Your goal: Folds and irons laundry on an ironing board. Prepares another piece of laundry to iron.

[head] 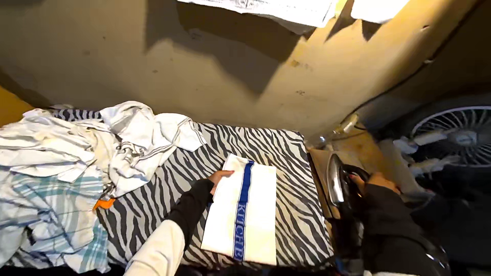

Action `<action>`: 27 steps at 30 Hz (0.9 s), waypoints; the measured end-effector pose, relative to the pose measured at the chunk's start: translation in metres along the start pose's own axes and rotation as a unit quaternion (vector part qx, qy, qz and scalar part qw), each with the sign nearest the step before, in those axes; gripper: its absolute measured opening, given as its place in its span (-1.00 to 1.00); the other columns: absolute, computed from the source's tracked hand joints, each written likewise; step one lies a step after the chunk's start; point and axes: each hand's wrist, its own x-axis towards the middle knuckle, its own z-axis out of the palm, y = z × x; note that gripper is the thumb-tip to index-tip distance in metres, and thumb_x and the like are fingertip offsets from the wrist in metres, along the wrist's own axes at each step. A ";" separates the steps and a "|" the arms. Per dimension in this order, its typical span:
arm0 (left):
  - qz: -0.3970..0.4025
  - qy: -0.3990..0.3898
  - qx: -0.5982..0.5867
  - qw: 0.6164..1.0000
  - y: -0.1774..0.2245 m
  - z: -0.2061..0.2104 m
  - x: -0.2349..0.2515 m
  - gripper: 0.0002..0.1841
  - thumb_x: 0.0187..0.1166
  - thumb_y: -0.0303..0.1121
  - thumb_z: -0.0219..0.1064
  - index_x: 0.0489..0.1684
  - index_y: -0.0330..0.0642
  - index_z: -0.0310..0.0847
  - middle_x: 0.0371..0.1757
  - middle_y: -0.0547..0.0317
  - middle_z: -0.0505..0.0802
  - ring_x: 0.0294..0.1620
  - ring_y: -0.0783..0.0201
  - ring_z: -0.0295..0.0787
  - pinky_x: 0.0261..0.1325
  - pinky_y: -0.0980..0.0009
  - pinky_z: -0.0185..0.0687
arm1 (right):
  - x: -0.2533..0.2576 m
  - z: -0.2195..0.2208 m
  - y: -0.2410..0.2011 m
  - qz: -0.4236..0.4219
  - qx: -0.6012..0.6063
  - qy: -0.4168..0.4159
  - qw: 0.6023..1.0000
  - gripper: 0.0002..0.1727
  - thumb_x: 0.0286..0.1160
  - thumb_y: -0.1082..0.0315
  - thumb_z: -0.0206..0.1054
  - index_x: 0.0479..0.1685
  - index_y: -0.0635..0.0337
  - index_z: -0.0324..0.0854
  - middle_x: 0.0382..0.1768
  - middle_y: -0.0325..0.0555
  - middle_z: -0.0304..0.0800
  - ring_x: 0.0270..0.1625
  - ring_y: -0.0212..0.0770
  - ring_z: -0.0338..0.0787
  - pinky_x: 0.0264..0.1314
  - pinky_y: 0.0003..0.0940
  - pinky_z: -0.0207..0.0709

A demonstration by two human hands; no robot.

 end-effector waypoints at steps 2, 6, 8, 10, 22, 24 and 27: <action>0.010 -0.008 -0.030 0.999 -0.003 0.001 0.002 -0.74 0.81 -0.35 -0.05 0.02 -0.19 0.58 -0.26 0.13 0.86 -0.27 0.32 0.85 -0.18 0.36 0.78 | -0.036 -0.002 -0.011 -0.082 -0.004 0.088 0.993 -0.14 0.57 0.05 0.45 0.68 0.52 0.27 0.61 0.75 0.23 0.67 0.77 0.19 0.54 0.74 0.03; 0.016 -0.041 -0.046 0.998 -0.013 -0.005 0.003 -0.66 0.85 -0.31 -0.15 0.04 -0.19 0.59 -0.27 0.14 0.88 -0.26 0.32 0.87 -0.15 0.36 0.80 | -0.142 0.087 -0.039 -0.235 0.032 0.139 0.962 -0.15 0.45 -0.29 0.38 0.29 0.45 0.69 0.40 0.68 0.53 0.48 0.79 0.43 0.34 0.75 0.22; 0.034 -0.047 -0.068 0.996 -0.015 -0.010 -0.002 -0.66 0.85 -0.32 -0.14 -0.01 -0.18 0.61 -0.29 0.16 0.88 -0.27 0.34 0.86 -0.15 0.36 0.79 | -0.196 0.137 -0.053 -0.251 0.100 0.035 0.962 -0.18 0.25 -0.22 0.56 0.12 0.48 0.74 0.35 0.64 0.58 0.45 0.76 0.45 0.32 0.72 0.25; 0.066 -0.063 -0.096 0.991 -0.020 -0.016 -0.006 -0.67 0.84 -0.38 -0.15 -0.07 -0.17 0.61 -0.32 0.19 0.87 -0.27 0.37 0.85 -0.13 0.39 0.77 | -0.221 0.158 -0.060 -0.241 0.160 -0.054 0.956 -0.26 0.30 0.02 0.61 0.19 0.63 0.67 0.34 0.64 0.59 0.45 0.67 0.50 0.48 0.55 0.31; 0.479 0.158 -0.304 0.808 -0.089 -0.150 -0.257 -0.59 0.64 -0.57 -0.10 -0.36 -0.06 0.74 -0.36 0.36 0.92 -0.29 0.57 0.84 -0.12 0.59 0.74 | -0.322 0.069 -0.214 -0.445 0.229 -0.500 0.707 -0.23 0.52 0.56 0.25 0.71 0.52 -0.04 0.26 -0.01 0.64 0.12 -0.53 0.77 0.28 -0.48 0.68; 0.578 0.185 -0.321 0.727 -0.130 -0.187 -0.307 -0.60 0.58 -0.47 -0.02 -0.39 0.03 0.84 -0.31 0.29 0.97 -0.25 0.50 0.90 -0.12 0.51 0.80 | -0.348 0.099 -0.246 -0.520 0.248 -0.557 0.598 -0.19 0.50 0.53 0.32 0.74 0.43 -0.03 0.30 -0.22 0.70 0.21 -0.54 0.79 0.36 -0.43 0.72; 0.638 0.269 -0.289 0.661 -0.188 -0.223 -0.392 -0.76 0.56 -0.26 0.23 -0.29 0.08 0.91 -0.23 0.28 0.98 -0.18 0.45 0.92 -0.03 0.45 0.82 | -0.423 0.127 -0.297 -0.574 0.226 -0.624 0.480 -0.24 0.45 0.52 0.38 0.70 0.32 0.17 0.25 -0.39 0.80 0.17 -0.57 0.82 0.29 -0.49 0.76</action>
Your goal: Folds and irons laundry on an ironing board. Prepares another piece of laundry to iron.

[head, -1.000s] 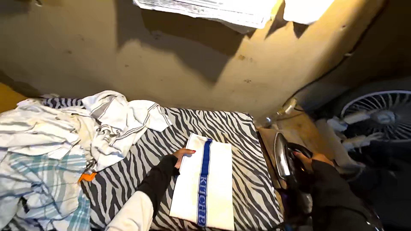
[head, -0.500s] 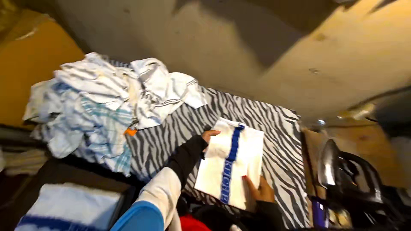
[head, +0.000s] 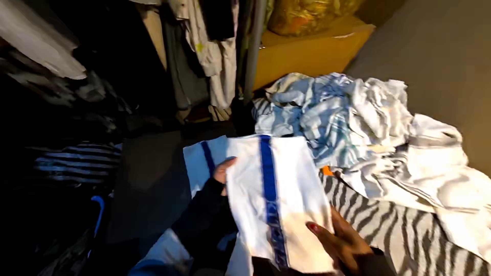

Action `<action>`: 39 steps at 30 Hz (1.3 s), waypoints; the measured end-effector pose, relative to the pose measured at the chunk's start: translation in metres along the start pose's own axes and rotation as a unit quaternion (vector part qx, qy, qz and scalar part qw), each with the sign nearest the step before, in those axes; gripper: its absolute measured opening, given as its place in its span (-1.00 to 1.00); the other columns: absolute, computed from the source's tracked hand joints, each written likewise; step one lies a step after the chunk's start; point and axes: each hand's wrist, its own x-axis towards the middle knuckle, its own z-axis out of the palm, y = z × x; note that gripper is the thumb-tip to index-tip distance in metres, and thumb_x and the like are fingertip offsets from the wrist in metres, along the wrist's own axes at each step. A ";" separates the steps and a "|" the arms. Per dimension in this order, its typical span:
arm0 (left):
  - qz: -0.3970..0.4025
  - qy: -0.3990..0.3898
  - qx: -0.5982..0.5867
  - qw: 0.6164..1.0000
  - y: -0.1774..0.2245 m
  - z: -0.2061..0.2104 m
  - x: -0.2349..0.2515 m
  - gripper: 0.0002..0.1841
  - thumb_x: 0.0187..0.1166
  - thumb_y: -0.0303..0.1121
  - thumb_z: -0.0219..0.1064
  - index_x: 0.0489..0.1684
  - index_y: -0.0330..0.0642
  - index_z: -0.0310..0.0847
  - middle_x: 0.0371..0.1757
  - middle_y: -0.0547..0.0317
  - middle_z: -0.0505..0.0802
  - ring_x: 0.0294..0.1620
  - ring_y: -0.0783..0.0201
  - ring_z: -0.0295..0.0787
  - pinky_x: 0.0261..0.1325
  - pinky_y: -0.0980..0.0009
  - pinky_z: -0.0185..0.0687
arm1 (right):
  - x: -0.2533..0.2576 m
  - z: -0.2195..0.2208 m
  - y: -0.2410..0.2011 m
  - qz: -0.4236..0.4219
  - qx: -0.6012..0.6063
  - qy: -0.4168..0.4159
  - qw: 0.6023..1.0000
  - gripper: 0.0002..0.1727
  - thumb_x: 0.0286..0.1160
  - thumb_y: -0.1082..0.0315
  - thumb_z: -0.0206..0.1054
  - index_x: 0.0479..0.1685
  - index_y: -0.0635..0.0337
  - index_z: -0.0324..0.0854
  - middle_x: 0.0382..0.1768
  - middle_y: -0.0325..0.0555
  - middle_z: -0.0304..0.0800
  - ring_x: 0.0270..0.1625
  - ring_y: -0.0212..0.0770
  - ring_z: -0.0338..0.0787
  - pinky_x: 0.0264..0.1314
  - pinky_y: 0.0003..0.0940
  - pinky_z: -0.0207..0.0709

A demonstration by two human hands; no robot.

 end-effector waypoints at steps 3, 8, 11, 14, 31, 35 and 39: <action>0.149 -0.003 0.078 0.986 0.061 -0.069 -0.004 -0.74 0.62 -0.32 0.21 -0.16 -0.07 0.90 -0.21 0.24 0.97 -0.15 0.46 0.91 -0.01 0.48 0.82 | 0.077 0.047 -0.011 -0.025 0.045 -0.102 0.993 -0.25 0.41 0.55 0.36 0.69 0.34 0.21 0.25 -0.35 0.82 0.17 -0.57 0.82 0.28 -0.54 0.74; 0.057 0.280 0.195 0.938 0.109 -0.114 -0.003 -0.67 0.71 -0.44 -0.07 -0.11 -0.08 0.71 -0.30 0.27 0.94 -0.26 0.47 0.89 -0.11 0.48 0.82 | 0.159 0.114 0.031 0.110 0.012 -0.142 0.984 -0.43 0.54 0.64 0.30 0.57 0.43 0.34 0.19 -0.02 0.79 0.14 -0.42 0.82 0.28 -0.45 0.71; -0.137 0.365 0.246 0.887 0.072 -0.191 -0.005 -0.64 0.87 -0.26 -0.07 0.36 -0.28 0.48 0.00 0.00 0.84 -0.05 0.23 0.81 0.05 0.23 0.75 | 0.170 0.121 0.117 0.230 -0.109 -0.121 0.959 -0.51 0.68 0.49 0.31 0.55 0.47 0.43 0.32 0.35 0.71 0.27 -0.01 0.78 0.43 -0.11 0.60; -0.192 0.373 0.251 0.873 0.058 -0.209 -0.005 -0.56 0.90 -0.19 -0.15 0.52 -0.29 0.36 0.23 -0.08 0.77 0.17 0.18 0.75 0.24 0.17 0.69 | 0.158 0.118 0.142 0.214 -0.121 -0.067 0.967 -0.62 0.71 0.39 0.30 0.37 0.45 0.58 0.14 0.25 0.80 0.12 -0.07 0.80 0.32 -0.14 0.63; -0.317 0.374 0.393 0.778 0.030 -0.141 -0.097 -0.59 0.72 -0.47 0.24 0.48 -0.44 0.38 0.13 -0.18 0.78 -0.02 0.23 0.80 0.09 0.27 0.73 | 0.118 0.119 0.116 0.227 -0.191 -0.056 0.953 -0.45 0.69 0.31 0.34 0.61 0.33 0.41 0.20 0.28 0.79 0.10 0.08 0.86 0.30 -0.01 0.68; -0.305 0.321 0.448 0.777 0.033 -0.142 -0.116 -0.66 0.60 -0.61 0.31 0.31 -0.52 0.51 0.04 -0.13 0.81 -0.08 0.32 0.79 0.09 0.32 0.72 | 0.113 0.124 0.112 0.205 -0.179 -0.043 0.961 -0.48 0.66 0.38 0.36 0.56 0.35 0.45 0.18 0.30 0.79 0.09 0.09 0.87 0.27 -0.03 0.71; -0.352 0.231 0.539 0.730 0.043 -0.141 -0.109 -0.60 0.64 -0.51 0.32 0.40 -0.51 0.49 0.17 -0.27 0.78 0.08 0.15 0.79 0.24 0.18 0.68 | 0.114 0.124 0.124 0.195 -0.191 -0.040 0.961 -0.49 0.66 0.39 0.35 0.57 0.34 0.45 0.20 0.30 0.78 0.11 0.13 0.87 0.29 0.03 0.70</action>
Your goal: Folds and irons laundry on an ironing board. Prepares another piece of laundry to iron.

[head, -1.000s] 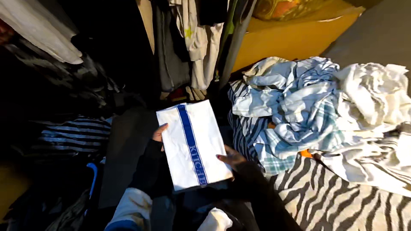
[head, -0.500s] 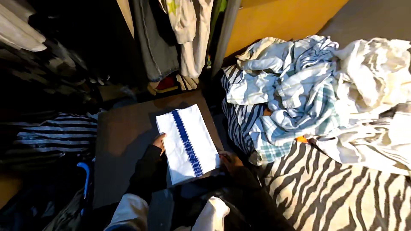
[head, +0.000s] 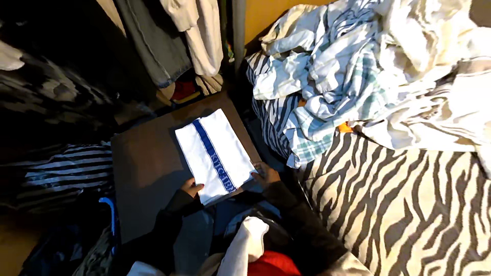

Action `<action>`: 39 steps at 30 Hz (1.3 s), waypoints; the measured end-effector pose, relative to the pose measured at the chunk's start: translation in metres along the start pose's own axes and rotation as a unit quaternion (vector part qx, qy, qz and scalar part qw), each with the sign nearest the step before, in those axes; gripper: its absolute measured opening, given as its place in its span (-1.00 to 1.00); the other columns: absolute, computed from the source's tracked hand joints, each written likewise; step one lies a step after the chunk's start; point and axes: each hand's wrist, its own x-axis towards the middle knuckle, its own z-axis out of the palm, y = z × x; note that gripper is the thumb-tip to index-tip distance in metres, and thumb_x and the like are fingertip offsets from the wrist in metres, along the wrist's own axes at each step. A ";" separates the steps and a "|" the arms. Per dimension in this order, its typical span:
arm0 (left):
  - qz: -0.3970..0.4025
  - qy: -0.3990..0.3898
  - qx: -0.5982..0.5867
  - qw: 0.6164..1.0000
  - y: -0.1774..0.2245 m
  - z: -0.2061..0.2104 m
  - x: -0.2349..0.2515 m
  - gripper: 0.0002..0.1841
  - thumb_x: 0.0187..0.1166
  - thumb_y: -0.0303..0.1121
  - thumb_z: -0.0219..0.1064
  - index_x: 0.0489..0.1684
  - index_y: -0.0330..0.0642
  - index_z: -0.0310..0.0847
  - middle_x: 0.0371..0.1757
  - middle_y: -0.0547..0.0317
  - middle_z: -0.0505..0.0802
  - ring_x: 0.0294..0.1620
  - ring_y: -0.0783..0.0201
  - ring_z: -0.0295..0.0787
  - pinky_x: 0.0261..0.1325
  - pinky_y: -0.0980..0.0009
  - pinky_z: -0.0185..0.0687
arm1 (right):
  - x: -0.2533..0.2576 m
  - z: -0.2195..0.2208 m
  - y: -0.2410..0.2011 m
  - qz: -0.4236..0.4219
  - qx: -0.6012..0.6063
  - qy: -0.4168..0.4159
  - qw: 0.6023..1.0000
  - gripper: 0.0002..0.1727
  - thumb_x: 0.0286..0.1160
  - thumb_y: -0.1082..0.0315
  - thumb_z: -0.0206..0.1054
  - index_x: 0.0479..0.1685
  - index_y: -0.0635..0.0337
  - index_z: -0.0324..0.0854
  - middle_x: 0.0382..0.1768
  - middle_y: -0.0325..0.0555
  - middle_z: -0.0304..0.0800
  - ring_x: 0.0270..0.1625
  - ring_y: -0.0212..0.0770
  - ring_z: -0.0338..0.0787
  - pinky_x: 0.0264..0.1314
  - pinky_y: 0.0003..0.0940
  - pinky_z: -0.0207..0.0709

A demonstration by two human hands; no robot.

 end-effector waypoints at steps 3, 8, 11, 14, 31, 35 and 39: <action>0.002 -0.034 0.073 0.997 0.012 -0.002 -0.001 -0.59 0.66 -0.48 0.32 0.41 -0.53 0.46 0.19 -0.33 0.77 0.13 0.07 0.78 0.29 0.14 0.65 | -0.002 -0.002 -0.002 0.012 0.005 0.010 1.000 -0.51 0.68 0.38 0.33 0.56 0.32 0.47 0.20 0.29 0.80 0.14 0.15 0.87 0.33 0.05 0.67; 0.009 -0.037 0.073 0.997 -0.006 -0.002 0.013 -0.60 0.63 -0.48 0.35 0.36 -0.56 0.49 0.17 -0.34 0.78 0.13 0.05 0.78 0.31 0.10 0.64 | -0.006 -0.005 -0.006 0.016 -0.020 0.006 1.000 -0.52 0.71 0.37 0.29 0.57 0.31 0.47 0.25 0.30 0.78 0.25 0.20 0.82 0.42 0.11 0.59; -0.004 -0.059 0.064 0.996 -0.009 -0.001 0.013 -0.61 0.64 -0.51 0.33 0.35 -0.57 0.47 0.13 -0.30 0.77 0.07 0.12 0.76 0.25 0.15 0.64 | -0.008 -0.002 -0.001 0.015 -0.022 0.011 1.000 -0.52 0.71 0.39 0.28 0.58 0.31 0.47 0.26 0.30 0.77 0.26 0.22 0.81 0.43 0.13 0.58; -0.004 -0.061 0.112 0.992 -0.001 -0.003 0.007 -0.63 0.66 -0.50 0.31 0.34 -0.57 0.49 0.16 -0.30 0.78 0.12 0.12 0.77 0.30 0.18 0.63 | -0.010 0.000 0.003 0.008 -0.003 0.019 1.000 -0.49 0.70 0.39 0.30 0.60 0.29 0.44 0.26 0.31 0.77 0.23 0.20 0.83 0.41 0.09 0.60; 0.380 0.188 0.441 0.791 0.028 0.119 0.036 -0.21 0.66 0.18 -0.02 0.80 -0.16 0.27 0.81 -0.29 0.29 0.85 -0.50 -0.09 0.56 -0.75 -0.46 | -0.072 -0.010 0.040 -0.069 0.123 0.111 0.984 -0.65 0.62 0.49 0.30 0.33 0.40 0.66 0.10 0.20 0.87 0.16 0.00 0.88 0.41 -0.08 0.69; 0.513 0.112 0.351 0.775 0.100 0.142 0.020 -0.41 0.57 -0.24 0.22 0.57 -0.40 0.49 0.67 -0.49 0.44 0.71 -0.67 0.13 0.56 -0.63 -0.03 | -0.136 -0.028 0.053 -0.069 0.182 0.130 0.972 -0.73 0.59 0.60 0.24 0.16 0.50 0.71 -0.05 0.21 0.90 0.07 0.01 0.90 0.34 -0.04 0.69; 0.694 0.021 0.219 0.686 0.190 0.233 0.011 -0.68 0.52 -0.40 0.22 0.06 -0.34 0.84 0.25 -0.24 0.84 0.38 -0.24 0.73 0.48 -0.09 0.59 | -0.177 -0.036 0.090 -0.105 0.270 0.211 0.934 -0.74 0.60 0.55 0.25 0.12 0.54 0.68 -0.14 0.16 0.87 -0.07 -0.12 0.90 0.19 -0.13 0.77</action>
